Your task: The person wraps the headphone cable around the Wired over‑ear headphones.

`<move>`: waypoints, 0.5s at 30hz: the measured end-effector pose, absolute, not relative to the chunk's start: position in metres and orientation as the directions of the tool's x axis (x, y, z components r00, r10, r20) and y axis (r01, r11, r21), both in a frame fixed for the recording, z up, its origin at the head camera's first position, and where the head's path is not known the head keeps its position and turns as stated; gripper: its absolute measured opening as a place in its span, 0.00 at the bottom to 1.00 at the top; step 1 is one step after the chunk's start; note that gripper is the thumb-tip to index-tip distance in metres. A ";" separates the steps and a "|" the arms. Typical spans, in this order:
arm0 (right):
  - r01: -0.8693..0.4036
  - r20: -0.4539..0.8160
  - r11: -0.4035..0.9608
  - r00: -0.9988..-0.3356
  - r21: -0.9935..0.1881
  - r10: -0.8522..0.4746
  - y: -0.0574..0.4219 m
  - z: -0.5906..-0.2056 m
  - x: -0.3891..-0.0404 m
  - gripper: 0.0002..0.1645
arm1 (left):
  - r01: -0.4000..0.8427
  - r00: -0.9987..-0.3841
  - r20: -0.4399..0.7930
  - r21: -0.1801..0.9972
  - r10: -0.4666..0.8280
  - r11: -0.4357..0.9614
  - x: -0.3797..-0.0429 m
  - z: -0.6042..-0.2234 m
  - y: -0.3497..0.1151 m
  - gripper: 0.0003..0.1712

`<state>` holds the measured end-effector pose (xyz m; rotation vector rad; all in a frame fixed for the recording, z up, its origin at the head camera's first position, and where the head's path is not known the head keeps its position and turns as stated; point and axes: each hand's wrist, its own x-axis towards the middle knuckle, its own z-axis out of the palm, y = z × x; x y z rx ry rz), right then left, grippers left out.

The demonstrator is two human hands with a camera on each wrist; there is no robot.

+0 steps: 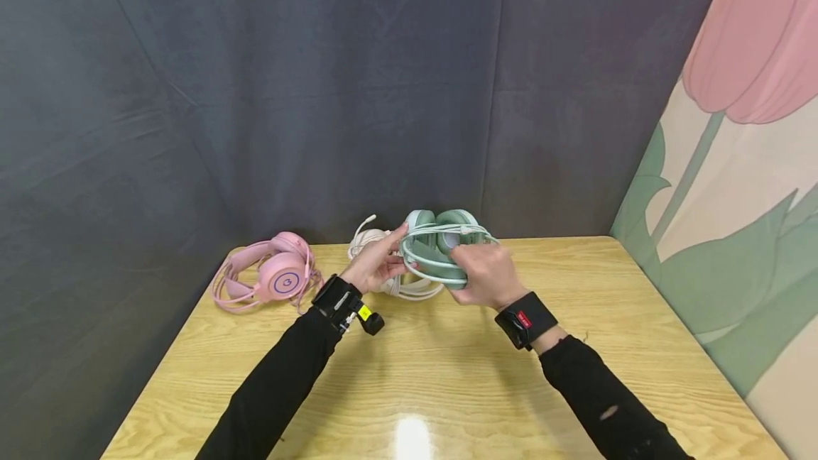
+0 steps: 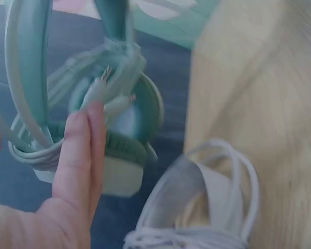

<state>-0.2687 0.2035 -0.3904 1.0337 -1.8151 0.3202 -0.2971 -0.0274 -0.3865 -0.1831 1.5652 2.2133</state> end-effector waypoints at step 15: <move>-0.708 0.739 0.706 -0.472 0.008 -0.482 0.227 -0.423 -0.269 0.27 | -0.333 -0.943 -0.300 0.875 0.145 -0.351 -0.290 -0.430 -0.004 0.14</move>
